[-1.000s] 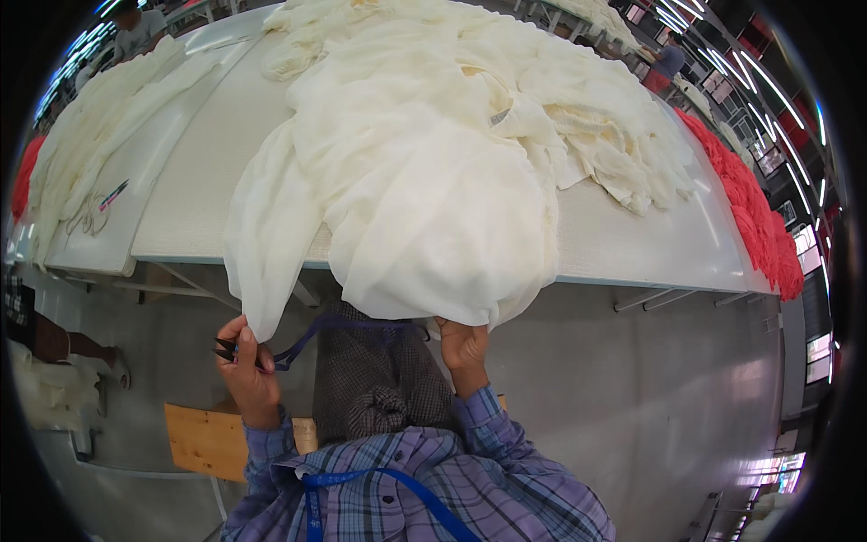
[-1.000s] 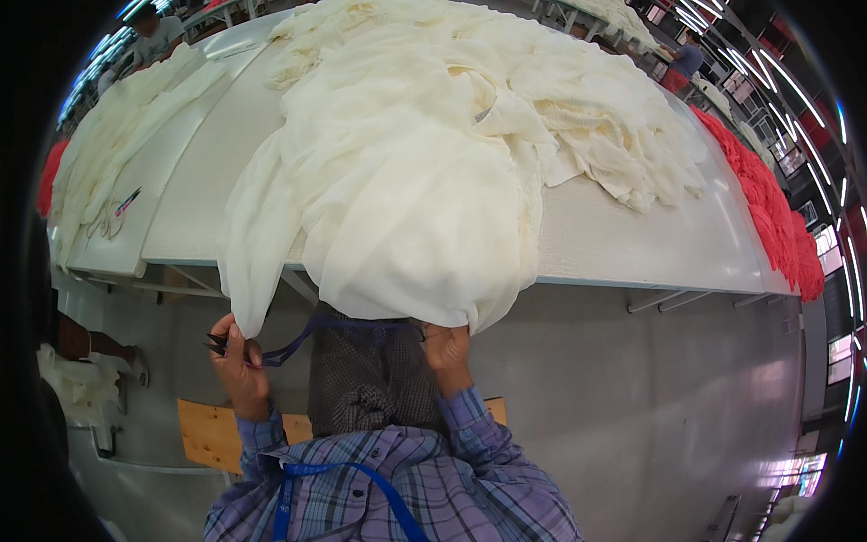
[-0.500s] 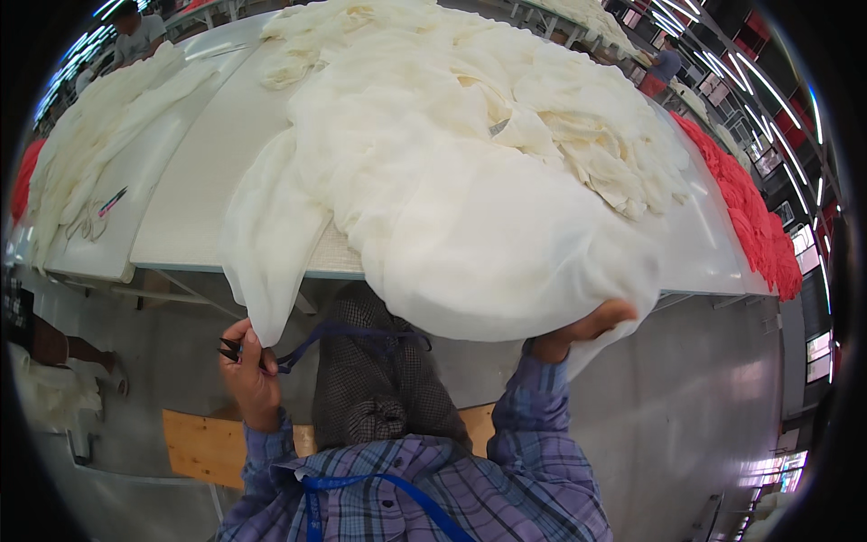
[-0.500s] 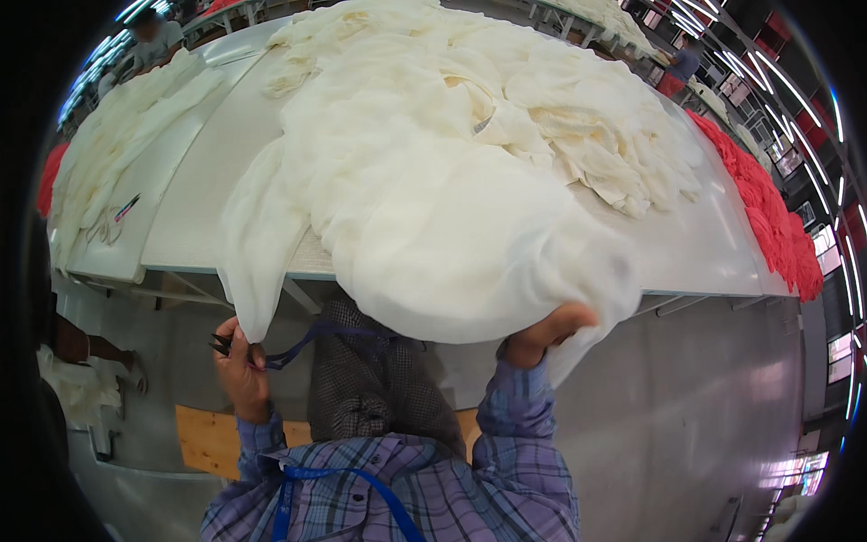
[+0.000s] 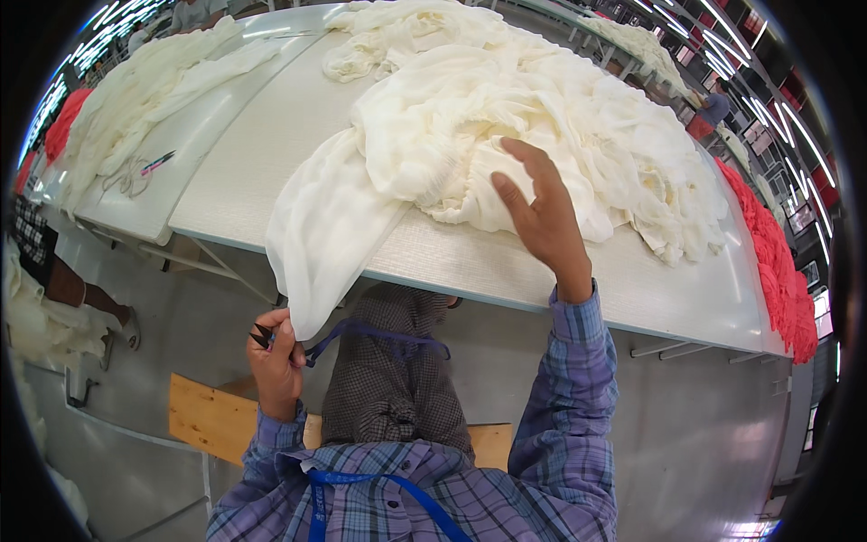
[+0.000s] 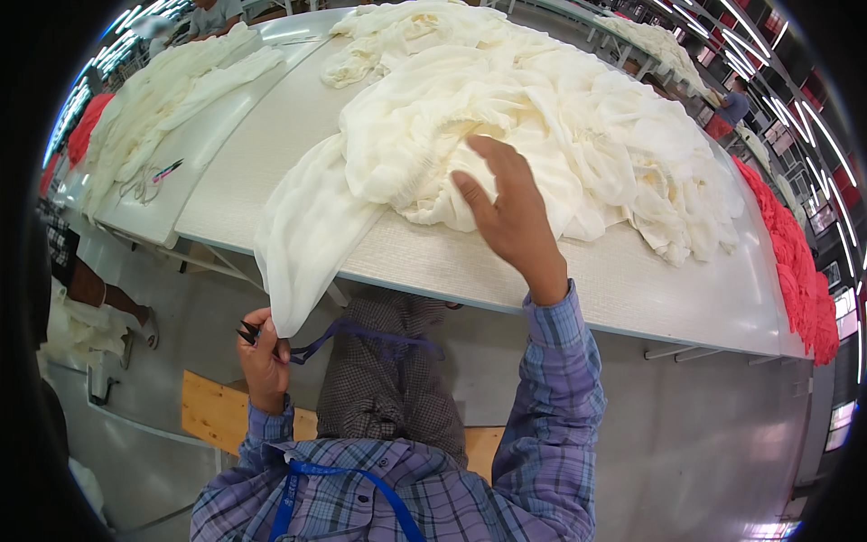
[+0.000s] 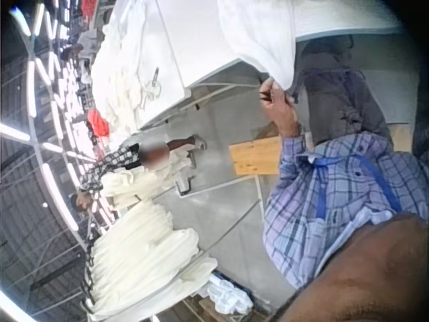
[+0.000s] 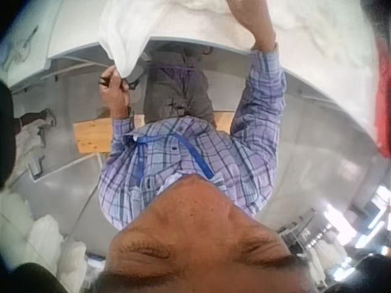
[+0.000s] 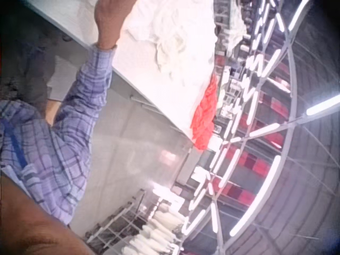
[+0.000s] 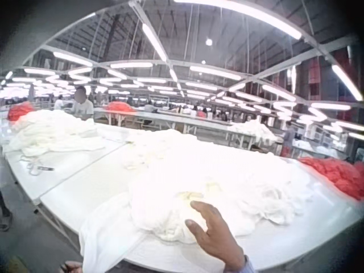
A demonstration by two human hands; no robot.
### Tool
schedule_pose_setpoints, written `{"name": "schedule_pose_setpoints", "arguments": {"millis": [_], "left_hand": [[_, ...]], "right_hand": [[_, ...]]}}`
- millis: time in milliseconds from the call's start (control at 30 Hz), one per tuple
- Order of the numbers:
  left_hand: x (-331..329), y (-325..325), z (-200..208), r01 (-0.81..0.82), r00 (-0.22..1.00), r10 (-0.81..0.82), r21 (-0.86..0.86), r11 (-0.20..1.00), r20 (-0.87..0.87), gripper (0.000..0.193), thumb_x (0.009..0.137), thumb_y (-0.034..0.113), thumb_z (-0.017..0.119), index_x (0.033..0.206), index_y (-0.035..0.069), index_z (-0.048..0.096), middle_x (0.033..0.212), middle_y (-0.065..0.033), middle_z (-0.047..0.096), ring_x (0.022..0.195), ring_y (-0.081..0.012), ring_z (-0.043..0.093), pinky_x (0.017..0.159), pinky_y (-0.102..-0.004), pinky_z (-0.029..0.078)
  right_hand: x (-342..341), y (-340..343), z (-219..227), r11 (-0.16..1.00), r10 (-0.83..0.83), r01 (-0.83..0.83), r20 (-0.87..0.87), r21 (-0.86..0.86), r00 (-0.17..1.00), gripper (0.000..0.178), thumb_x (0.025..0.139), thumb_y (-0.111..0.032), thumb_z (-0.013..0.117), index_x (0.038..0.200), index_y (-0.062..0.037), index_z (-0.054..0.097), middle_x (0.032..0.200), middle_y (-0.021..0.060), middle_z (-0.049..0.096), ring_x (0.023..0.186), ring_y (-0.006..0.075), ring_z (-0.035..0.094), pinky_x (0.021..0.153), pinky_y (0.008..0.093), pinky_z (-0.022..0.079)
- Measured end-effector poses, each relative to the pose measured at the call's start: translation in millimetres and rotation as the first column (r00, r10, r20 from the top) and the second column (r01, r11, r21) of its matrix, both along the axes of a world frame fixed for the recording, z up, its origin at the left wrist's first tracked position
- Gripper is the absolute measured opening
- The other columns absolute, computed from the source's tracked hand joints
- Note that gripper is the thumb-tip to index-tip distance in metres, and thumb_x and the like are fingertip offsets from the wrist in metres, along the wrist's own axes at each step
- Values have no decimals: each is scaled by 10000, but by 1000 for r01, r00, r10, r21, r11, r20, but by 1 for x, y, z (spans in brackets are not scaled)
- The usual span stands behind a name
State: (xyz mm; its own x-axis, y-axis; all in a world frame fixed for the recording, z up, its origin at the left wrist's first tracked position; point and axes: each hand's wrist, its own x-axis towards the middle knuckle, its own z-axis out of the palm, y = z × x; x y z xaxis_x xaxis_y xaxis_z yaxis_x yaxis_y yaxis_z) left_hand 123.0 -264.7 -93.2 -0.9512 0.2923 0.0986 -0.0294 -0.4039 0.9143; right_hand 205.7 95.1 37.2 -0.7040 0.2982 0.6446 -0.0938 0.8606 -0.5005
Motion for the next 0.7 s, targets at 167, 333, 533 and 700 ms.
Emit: {"name": "schedule_pose_setpoints", "arguments": {"millis": [167,333,533,700], "left_hand": [[3,10,10,14,998,-17,59,998,64,191,949,125,673,1083,-6,637,737,-15,575,505,-68,474,460,-207,385],[-16,27,50,221,971,-225,-51,974,-87,163,929,98,685,1042,-15,651,729,-18,585,501,-62,492,450,-202,389],[-66,74,137,120,924,-205,-264,957,-324,157,938,114,668,1038,-7,673,741,-7,615,497,-49,485,453,-200,382],[-159,133,169,-139,893,38,-195,971,-448,235,947,155,672,1137,16,679,766,31,602,519,-26,463,453,-192,354]], "right_hand": [[-14,-11,9,976,152,-173,155,132,976,331,939,-158,657,1243,-33,626,1274,162,623,1179,353,576,972,391,487],[-48,9,-2,919,241,-300,240,257,941,357,885,-91,659,1238,-43,632,1266,125,625,1168,324,583,983,395,490],[-67,38,-17,898,164,-276,321,341,933,254,825,-137,704,1072,-75,707,993,126,709,1037,307,637,889,409,507],[-48,109,-13,938,24,-30,-21,-346,999,189,969,-183,611,1054,-19,653,854,50,663,794,100,572,713,293,476]]}}
